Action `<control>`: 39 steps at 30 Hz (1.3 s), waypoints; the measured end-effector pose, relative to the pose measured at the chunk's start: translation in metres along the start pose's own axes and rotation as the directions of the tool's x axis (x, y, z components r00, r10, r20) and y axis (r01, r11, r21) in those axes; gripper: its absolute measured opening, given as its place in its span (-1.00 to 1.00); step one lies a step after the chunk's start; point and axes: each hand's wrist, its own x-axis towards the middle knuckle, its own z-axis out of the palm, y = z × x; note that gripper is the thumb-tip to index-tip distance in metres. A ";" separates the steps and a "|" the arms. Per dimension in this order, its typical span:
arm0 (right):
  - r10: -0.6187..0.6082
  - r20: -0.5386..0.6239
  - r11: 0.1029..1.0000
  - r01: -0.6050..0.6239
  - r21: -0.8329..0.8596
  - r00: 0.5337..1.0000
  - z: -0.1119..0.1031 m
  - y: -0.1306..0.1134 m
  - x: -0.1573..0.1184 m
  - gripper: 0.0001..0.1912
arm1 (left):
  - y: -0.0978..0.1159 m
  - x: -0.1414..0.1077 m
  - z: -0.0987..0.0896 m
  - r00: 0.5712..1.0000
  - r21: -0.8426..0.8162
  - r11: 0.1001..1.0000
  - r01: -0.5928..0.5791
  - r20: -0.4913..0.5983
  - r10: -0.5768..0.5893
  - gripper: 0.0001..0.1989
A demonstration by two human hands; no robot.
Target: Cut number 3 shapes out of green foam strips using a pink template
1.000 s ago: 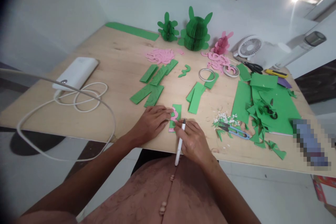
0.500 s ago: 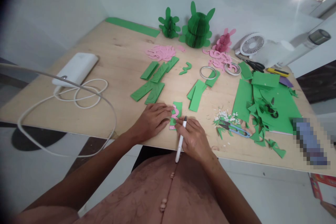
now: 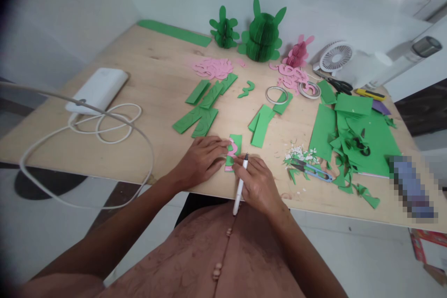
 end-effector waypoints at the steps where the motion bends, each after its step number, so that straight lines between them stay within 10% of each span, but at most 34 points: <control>1: 0.001 0.000 1.000 -0.001 0.000 1.000 0.000 0.000 0.000 -0.66 | 0.000 0.000 0.000 1.000 0.001 1.000 0.000 -0.001 0.000 -0.75; 39: -0.008 0.001 0.999 0.008 -0.040 1.000 0.000 -0.001 0.001 -0.67 | 0.002 -0.001 -0.010 0.997 -0.048 0.999 0.009 0.083 -0.005 -0.62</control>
